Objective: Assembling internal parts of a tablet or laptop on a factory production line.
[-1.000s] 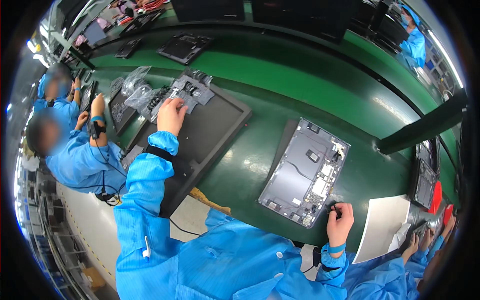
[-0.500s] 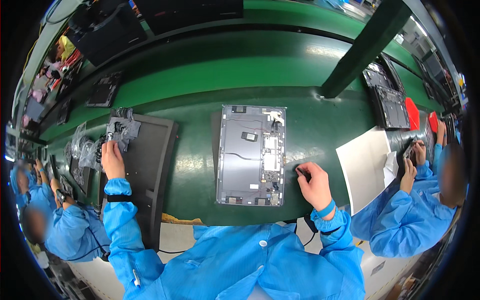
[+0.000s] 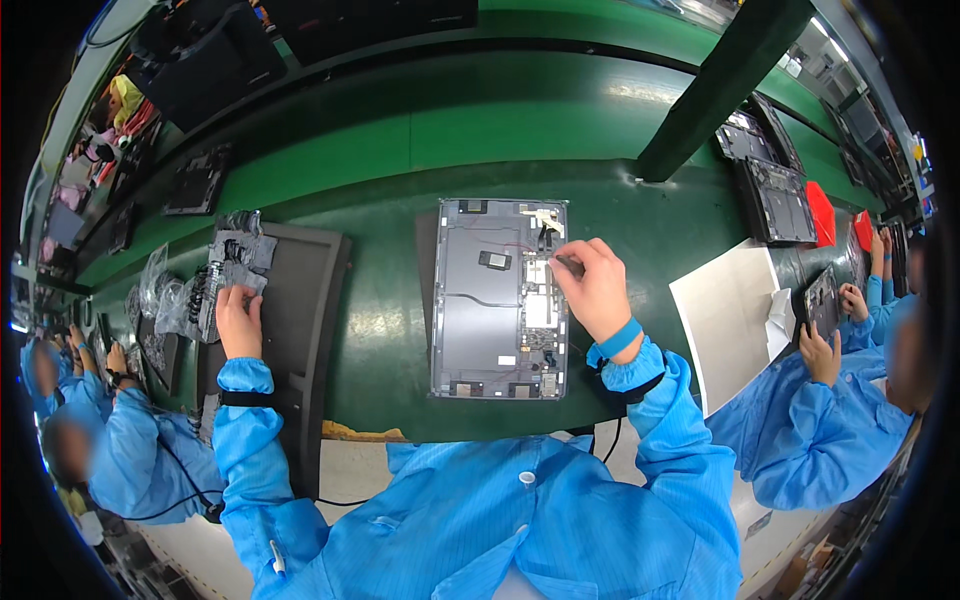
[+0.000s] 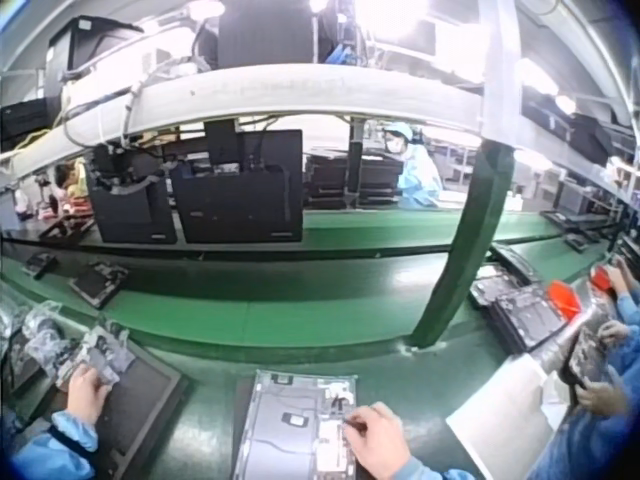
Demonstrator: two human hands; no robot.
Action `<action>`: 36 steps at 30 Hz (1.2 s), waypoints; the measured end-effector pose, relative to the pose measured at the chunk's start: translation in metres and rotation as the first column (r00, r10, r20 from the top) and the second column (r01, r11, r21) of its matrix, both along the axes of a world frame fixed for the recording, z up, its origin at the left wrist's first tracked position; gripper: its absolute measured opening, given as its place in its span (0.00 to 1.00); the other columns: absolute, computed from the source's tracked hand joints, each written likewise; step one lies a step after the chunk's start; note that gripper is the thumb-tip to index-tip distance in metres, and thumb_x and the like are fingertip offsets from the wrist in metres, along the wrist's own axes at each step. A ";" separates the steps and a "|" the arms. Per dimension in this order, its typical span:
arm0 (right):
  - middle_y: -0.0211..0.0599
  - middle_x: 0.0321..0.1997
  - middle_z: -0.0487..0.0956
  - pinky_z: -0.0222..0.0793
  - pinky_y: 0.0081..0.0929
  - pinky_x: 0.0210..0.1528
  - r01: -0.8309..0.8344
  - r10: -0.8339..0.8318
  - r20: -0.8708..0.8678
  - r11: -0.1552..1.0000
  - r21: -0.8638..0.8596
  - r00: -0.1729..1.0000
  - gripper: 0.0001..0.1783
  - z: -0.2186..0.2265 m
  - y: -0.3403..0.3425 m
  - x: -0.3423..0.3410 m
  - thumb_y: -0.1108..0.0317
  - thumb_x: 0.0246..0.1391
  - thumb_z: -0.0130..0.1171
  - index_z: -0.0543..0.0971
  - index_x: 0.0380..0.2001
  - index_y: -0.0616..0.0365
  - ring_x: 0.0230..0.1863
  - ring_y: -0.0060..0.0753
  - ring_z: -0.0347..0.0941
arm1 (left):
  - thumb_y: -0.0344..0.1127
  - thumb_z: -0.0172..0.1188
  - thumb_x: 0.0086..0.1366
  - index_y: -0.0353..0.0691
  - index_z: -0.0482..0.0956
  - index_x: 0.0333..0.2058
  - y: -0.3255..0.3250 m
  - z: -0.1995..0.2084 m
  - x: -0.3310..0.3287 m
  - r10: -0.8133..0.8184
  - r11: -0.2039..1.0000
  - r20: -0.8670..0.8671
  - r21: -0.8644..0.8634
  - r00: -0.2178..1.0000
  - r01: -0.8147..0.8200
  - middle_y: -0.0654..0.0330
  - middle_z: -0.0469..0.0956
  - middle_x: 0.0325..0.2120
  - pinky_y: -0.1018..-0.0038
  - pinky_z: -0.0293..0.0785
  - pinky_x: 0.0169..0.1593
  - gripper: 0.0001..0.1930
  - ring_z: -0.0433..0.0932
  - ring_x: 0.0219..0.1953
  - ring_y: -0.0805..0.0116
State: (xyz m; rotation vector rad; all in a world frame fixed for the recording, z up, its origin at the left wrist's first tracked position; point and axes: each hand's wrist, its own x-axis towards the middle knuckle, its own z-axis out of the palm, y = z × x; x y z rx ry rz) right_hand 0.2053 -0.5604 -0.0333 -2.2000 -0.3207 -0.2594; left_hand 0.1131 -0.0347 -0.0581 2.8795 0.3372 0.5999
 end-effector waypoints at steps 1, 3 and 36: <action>0.44 0.30 0.75 0.73 0.39 0.33 0.033 -0.034 -0.015 0.999 -0.036 0.999 0.07 -0.001 0.002 0.002 0.74 0.47 0.63 0.79 0.32 0.62 0.30 0.47 0.76 | 0.26 0.67 0.56 0.38 0.77 0.41 -0.005 0.002 0.000 0.002 1.000 -0.003 -0.002 1.000 -0.002 0.52 0.72 0.38 0.64 0.73 0.41 0.14 0.75 0.34 0.56; 0.44 0.30 0.75 0.72 0.40 0.33 0.049 -0.048 0.018 0.997 -0.055 0.999 0.07 -0.008 0.002 0.004 0.73 0.47 0.63 0.78 0.31 0.62 0.30 0.48 0.75 | 0.26 0.67 0.56 0.38 0.77 0.43 -0.024 0.009 0.004 0.034 0.999 0.114 -0.003 0.993 -0.034 0.52 0.72 0.38 0.63 0.73 0.43 0.15 0.74 0.37 0.53; 0.34 0.35 0.80 0.70 0.22 0.40 -0.092 0.280 -0.379 0.891 0.445 0.882 0.10 0.036 -0.013 -0.045 0.68 0.61 0.58 0.81 0.40 0.63 0.36 0.24 0.74 | 0.24 0.61 0.63 0.37 0.78 0.48 -0.305 0.085 0.082 -0.720 0.357 0.015 -0.849 0.693 0.389 0.59 0.76 0.33 0.78 0.74 0.32 0.14 0.79 0.28 0.73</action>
